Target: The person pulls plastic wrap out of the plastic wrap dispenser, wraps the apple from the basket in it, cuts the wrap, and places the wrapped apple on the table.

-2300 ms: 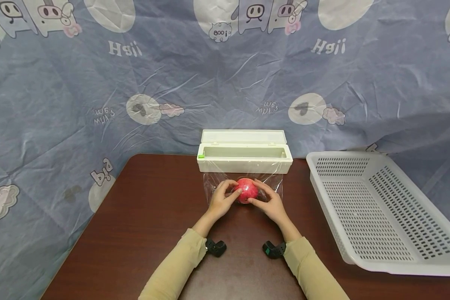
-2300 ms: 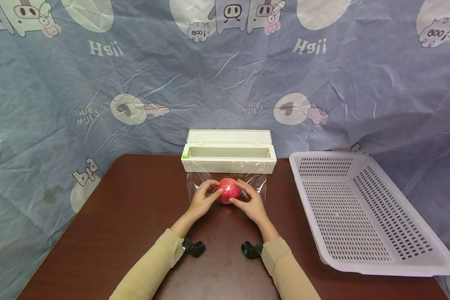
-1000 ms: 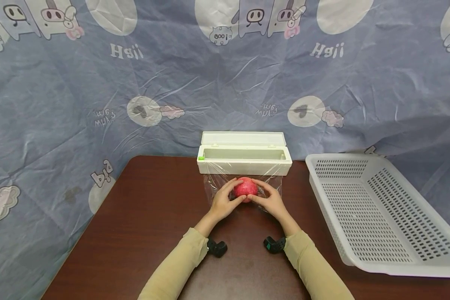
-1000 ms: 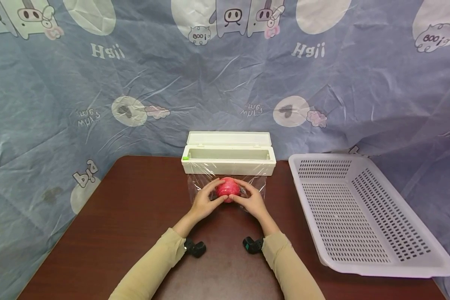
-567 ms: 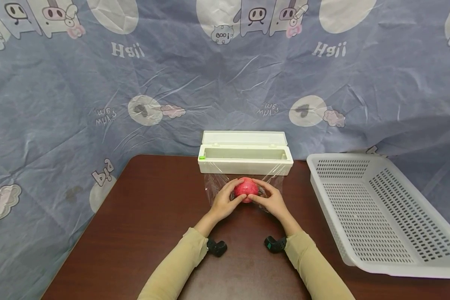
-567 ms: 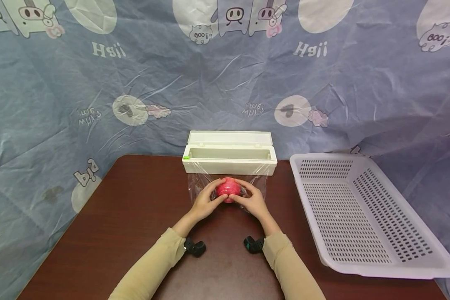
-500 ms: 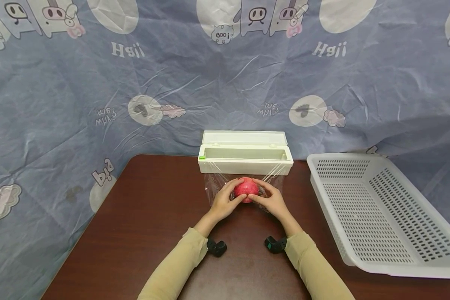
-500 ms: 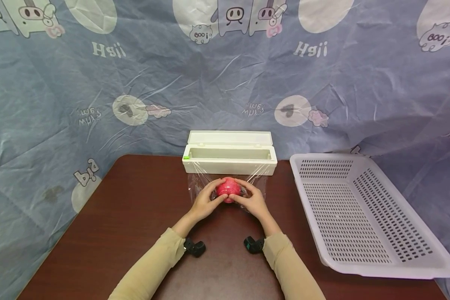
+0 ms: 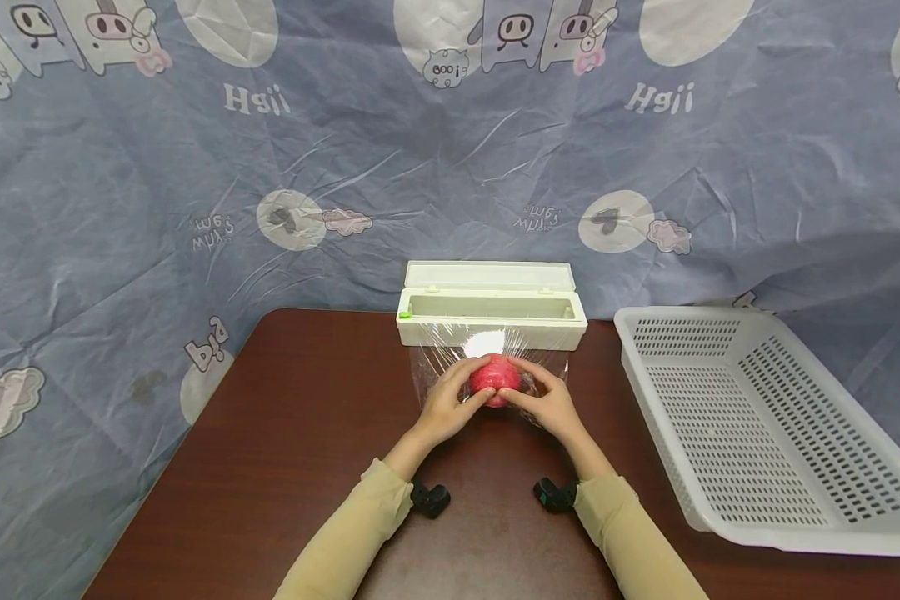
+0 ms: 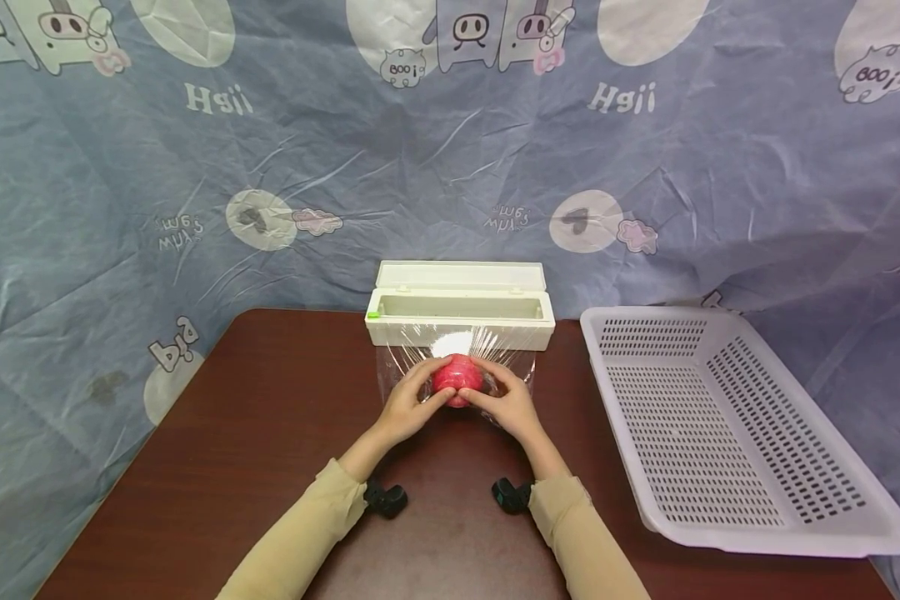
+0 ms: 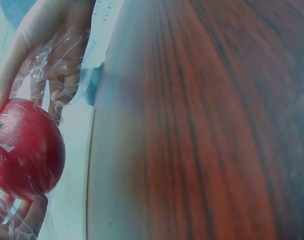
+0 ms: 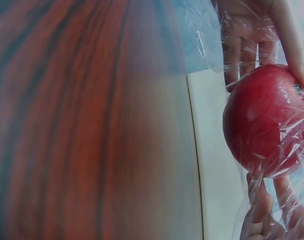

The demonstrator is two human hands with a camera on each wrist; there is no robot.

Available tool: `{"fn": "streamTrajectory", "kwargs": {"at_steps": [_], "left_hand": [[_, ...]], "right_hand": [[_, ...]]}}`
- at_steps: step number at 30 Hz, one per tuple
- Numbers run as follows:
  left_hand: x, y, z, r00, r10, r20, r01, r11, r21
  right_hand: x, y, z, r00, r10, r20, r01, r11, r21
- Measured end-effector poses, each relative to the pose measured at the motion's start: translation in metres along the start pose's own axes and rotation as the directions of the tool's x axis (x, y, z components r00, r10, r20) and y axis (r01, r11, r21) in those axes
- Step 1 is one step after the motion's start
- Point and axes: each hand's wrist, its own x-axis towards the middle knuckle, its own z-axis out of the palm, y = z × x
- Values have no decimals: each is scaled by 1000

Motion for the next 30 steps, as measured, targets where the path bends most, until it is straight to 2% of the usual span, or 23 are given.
{"fn": "streamTrajectory", "kwargs": {"at_steps": [6,15,30], "left_hand": [[0,6,-3,1000,-12,16,12,1000,-12],[1,16,-8,999,-31,25,31,1000,-2],[1,25,-11,1000,-3,15,2,1000,26]], "right_hand": [[-3,-4,-1,1000,-7,-7,7,1000,-14],[-6,-10,-2,1000,-20,-24,21,999,28],[-10,-17,0,997,-61,-53,64,996,65]]}}
